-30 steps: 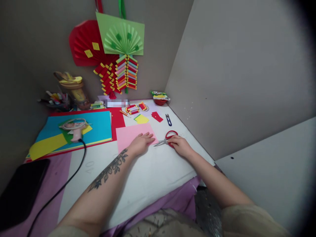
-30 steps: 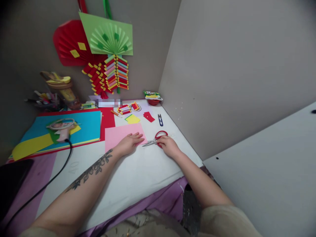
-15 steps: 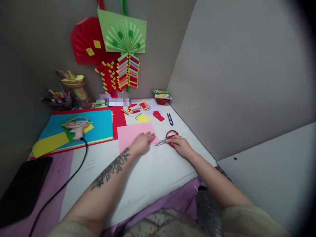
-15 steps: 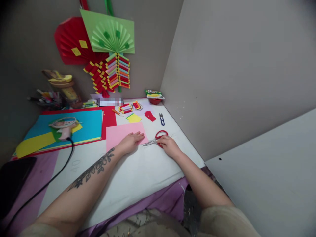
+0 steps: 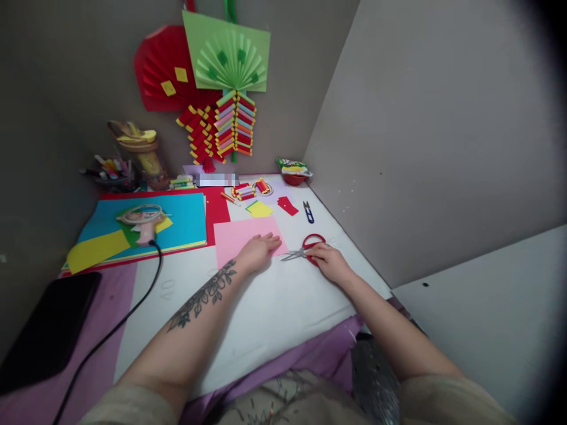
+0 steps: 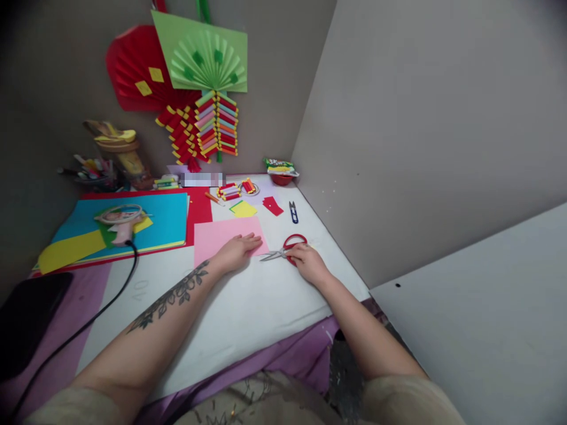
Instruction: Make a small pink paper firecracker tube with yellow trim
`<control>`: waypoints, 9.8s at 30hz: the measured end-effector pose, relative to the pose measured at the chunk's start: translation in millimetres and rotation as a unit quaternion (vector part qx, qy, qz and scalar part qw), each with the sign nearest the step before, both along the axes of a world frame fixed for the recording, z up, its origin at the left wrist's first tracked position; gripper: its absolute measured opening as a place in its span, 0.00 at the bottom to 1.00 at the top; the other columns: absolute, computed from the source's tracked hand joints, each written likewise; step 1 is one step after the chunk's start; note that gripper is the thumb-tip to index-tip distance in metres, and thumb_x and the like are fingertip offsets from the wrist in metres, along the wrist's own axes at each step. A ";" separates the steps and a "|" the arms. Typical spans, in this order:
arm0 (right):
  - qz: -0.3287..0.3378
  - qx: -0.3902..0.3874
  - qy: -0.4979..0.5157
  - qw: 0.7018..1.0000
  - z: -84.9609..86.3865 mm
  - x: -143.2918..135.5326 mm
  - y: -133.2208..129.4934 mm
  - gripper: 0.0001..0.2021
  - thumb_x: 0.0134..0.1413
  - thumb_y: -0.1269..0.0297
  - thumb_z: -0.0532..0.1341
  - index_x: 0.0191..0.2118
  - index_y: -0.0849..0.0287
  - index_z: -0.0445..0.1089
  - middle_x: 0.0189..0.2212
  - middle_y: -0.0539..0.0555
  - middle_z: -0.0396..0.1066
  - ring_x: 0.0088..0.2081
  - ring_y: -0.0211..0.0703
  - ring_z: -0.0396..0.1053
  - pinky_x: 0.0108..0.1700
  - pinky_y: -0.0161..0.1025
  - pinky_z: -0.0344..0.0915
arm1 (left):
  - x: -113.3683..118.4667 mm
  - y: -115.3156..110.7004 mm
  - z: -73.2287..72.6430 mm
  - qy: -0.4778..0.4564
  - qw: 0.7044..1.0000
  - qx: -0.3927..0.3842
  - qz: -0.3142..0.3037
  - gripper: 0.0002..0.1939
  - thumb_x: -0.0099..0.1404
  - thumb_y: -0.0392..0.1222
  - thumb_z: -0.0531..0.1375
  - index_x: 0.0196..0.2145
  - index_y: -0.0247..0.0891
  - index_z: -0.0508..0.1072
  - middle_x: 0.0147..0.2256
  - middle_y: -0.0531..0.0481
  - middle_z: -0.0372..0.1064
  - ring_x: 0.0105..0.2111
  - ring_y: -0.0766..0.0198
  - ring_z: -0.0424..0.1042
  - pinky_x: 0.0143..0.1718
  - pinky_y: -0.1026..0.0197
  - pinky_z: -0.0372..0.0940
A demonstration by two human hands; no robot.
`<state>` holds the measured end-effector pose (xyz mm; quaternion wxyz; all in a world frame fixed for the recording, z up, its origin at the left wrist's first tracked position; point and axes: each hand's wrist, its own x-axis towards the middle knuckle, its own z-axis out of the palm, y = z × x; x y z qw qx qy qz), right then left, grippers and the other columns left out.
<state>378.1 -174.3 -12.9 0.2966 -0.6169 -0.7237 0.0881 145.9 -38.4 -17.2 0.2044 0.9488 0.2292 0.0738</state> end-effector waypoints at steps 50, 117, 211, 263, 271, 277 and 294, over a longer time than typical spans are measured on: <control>-0.025 -0.022 -0.014 0.999 9.3 -19.6 -6.6 0.15 0.49 0.79 0.55 0.38 0.56 0.75 0.34 0.55 0.71 0.37 0.44 0.69 0.43 0.42 0.66 | -12.7 6.0 3.8 0.008 1.000 -0.023 -0.012 0.24 0.63 0.37 0.47 0.56 0.48 0.62 0.60 0.55 0.54 0.62 0.61 0.48 0.60 0.45 0.42; -0.015 -0.026 -0.094 0.995 26.3 -43.7 -1.9 0.15 0.49 0.80 0.56 0.37 0.59 0.75 0.34 0.56 0.72 0.37 0.43 0.68 0.41 0.39 0.64 | -12.8 5.3 11.6 0.029 0.999 -0.040 -0.014 0.25 0.61 0.36 0.48 0.55 0.48 0.62 0.60 0.54 0.54 0.62 0.62 0.47 0.60 0.46 0.42; -0.091 -0.038 -0.071 0.993 4.3 -97.3 -16.5 0.15 0.50 0.79 0.55 0.38 0.57 0.75 0.33 0.55 0.71 0.37 0.45 0.67 0.41 0.40 0.64 | -42.2 29.2 13.1 0.048 0.997 -0.056 0.029 0.20 0.66 0.45 0.45 0.53 0.56 0.64 0.61 0.58 0.51 0.63 0.58 0.42 0.58 0.34 0.32; -0.049 0.026 -0.056 0.997 -4.7 -142.5 -27.1 0.17 0.48 0.82 0.54 0.39 0.58 0.74 0.30 0.55 0.70 0.36 0.45 0.64 0.40 0.39 0.62 | -50.4 31.8 10.4 0.089 0.996 -0.009 0.016 0.32 0.58 0.32 0.46 0.57 0.59 0.56 0.63 0.61 0.44 0.64 0.62 0.39 0.60 0.41 0.37; -0.093 0.031 -0.059 0.993 2.9 -126.5 -33.5 0.15 0.52 0.79 0.53 0.38 0.60 0.75 0.29 0.56 0.70 0.35 0.44 0.65 0.40 0.39 0.64 | -52.8 33.5 11.0 0.063 0.997 -0.042 0.018 0.27 0.62 0.35 0.43 0.57 0.54 0.59 0.62 0.60 0.47 0.64 0.63 0.40 0.61 0.43 0.37; -0.094 0.007 -0.066 0.993 4.4 -130.0 -29.0 0.15 0.51 0.79 0.53 0.38 0.58 0.75 0.30 0.56 0.70 0.36 0.44 0.66 0.41 0.40 0.64 | -54.2 29.5 18.6 0.068 0.996 -0.050 0.019 0.24 0.65 0.39 0.41 0.57 0.52 0.60 0.63 0.58 0.45 0.64 0.61 0.39 0.61 0.43 0.37; -0.102 -0.003 -0.067 0.993 1.9 -131.4 -25.3 0.15 0.51 0.79 0.54 0.38 0.59 0.75 0.31 0.56 0.70 0.36 0.45 0.65 0.41 0.39 0.64 | -54.9 29.8 20.9 0.068 0.996 -0.058 0.017 0.23 0.67 0.41 0.41 0.57 0.52 0.60 0.63 0.57 0.45 0.64 0.61 0.39 0.61 0.43 0.36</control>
